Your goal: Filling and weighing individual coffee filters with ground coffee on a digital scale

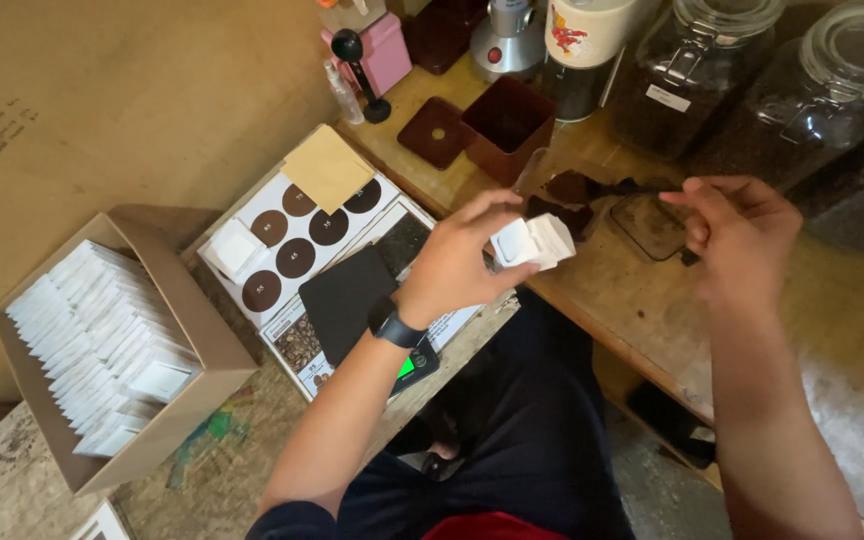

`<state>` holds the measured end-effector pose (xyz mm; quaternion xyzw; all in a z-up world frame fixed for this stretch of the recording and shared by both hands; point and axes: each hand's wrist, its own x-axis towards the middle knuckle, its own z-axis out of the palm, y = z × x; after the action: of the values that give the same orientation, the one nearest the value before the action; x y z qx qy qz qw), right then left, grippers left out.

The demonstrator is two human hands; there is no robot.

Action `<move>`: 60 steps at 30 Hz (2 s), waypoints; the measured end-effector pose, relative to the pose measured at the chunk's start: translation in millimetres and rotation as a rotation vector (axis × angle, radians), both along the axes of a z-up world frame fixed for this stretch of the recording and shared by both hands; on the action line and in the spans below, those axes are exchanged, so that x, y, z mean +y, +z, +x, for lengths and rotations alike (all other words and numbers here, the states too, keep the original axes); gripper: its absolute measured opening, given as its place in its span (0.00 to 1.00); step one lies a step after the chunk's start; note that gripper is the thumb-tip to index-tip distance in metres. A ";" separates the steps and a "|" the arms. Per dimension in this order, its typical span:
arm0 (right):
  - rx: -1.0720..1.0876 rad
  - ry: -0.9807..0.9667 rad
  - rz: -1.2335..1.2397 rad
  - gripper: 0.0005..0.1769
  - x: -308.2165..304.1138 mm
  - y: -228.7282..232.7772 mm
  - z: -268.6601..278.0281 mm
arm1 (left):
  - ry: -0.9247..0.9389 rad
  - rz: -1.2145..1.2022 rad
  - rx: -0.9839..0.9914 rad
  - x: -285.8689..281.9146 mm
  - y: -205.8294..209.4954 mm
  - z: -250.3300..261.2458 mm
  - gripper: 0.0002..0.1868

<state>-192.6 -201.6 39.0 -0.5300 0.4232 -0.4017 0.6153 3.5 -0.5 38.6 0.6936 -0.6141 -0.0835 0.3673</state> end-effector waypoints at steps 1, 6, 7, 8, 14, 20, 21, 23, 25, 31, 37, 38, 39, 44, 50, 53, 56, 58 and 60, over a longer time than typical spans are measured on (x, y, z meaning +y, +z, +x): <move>-0.024 0.004 -0.014 0.09 -3.0 -1.6 -1.1 | 0.035 0.012 0.017 -0.1 6.4 -0.1 0.30; -0.002 0.003 -0.011 0.09 -3.5 10.3 -2.9 | 0.050 -0.033 0.074 -4.0 17.4 2.0 0.27; 0.001 -0.005 0.008 0.09 -3.1 13.1 -3.0 | 0.039 -0.056 0.074 -4.7 19.8 2.0 0.27; 0.000 -0.007 0.008 0.09 -3.4 13.7 -3.7 | 0.037 -0.056 0.073 -3.8 21.4 1.4 0.27; -0.037 0.020 0.024 0.09 -10.5 6.4 -7.0 | 0.039 -0.003 0.156 -0.9 15.9 1.5 0.22; -0.067 0.018 0.046 0.06 -15.0 8.7 -9.5 | 0.145 -0.120 -0.051 -12.4 1.6 4.8 0.23; -0.035 0.020 0.056 0.07 -12.9 15.1 -10.3 | 0.178 -0.122 -0.095 -14.9 2.7 4.3 0.23; -0.007 0.019 0.063 0.08 -15.5 17.5 -10.6 | 0.208 -0.126 -0.143 -20.5 4.1 4.9 0.22; -0.097 0.014 0.072 0.07 -25.2 9.1 -11.1 | 0.278 -0.063 -0.183 -26.2 3.4 5.3 0.26; 0.024 0.045 0.043 0.08 -17.4 32.7 -7.9 | 0.257 -0.022 -0.247 -40.3 10.1 0.8 0.25; 0.020 0.135 0.001 0.07 -23.5 28.7 -2.0 | 0.215 -0.010 -0.247 -49.3 7.4 -2.6 0.25; 0.020 0.135 0.002 0.07 -23.1 27.0 -1.5 | 0.215 -0.009 -0.246 -51.0 6.7 -3.1 0.25; 0.026 0.163 -0.055 0.05 -22.8 25.1 -1.0 | 0.205 0.004 -0.235 -52.9 6.0 -3.7 0.26; 0.115 0.235 -0.511 0.03 -13.8 25.3 -4.3 | 0.182 -0.008 -0.176 -62.0 0.2 -7.0 0.27; 0.018 0.238 -0.912 0.03 -2.8 28.8 -13.1 | 0.173 -0.188 -0.125 -67.3 -7.6 -8.7 0.26; 0.003 0.190 -0.930 0.06 -5.5 26.1 -17.4 | 0.204 -0.192 -0.065 -65.8 -6.5 -10.2 0.25; -0.060 0.188 -1.003 0.04 -8.6 25.7 -19.0 | 0.216 -0.204 -0.029 -66.6 -6.8 -11.6 0.23; -0.075 0.192 -1.042 0.05 -3.9 31.2 -19.0 | 0.209 -0.288 0.008 -66.2 -5.3 -14.5 0.21; -0.083 0.164 -1.035 0.05 -4.6 28.3 -19.1 | 0.219 -0.288 0.026 -68.6 -9.1 -14.6 0.21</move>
<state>-211.7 -206.2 67.3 -0.7796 0.1018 -0.5295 0.3187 -11.1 -69.1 29.5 0.6952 -0.5357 0.0368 0.4778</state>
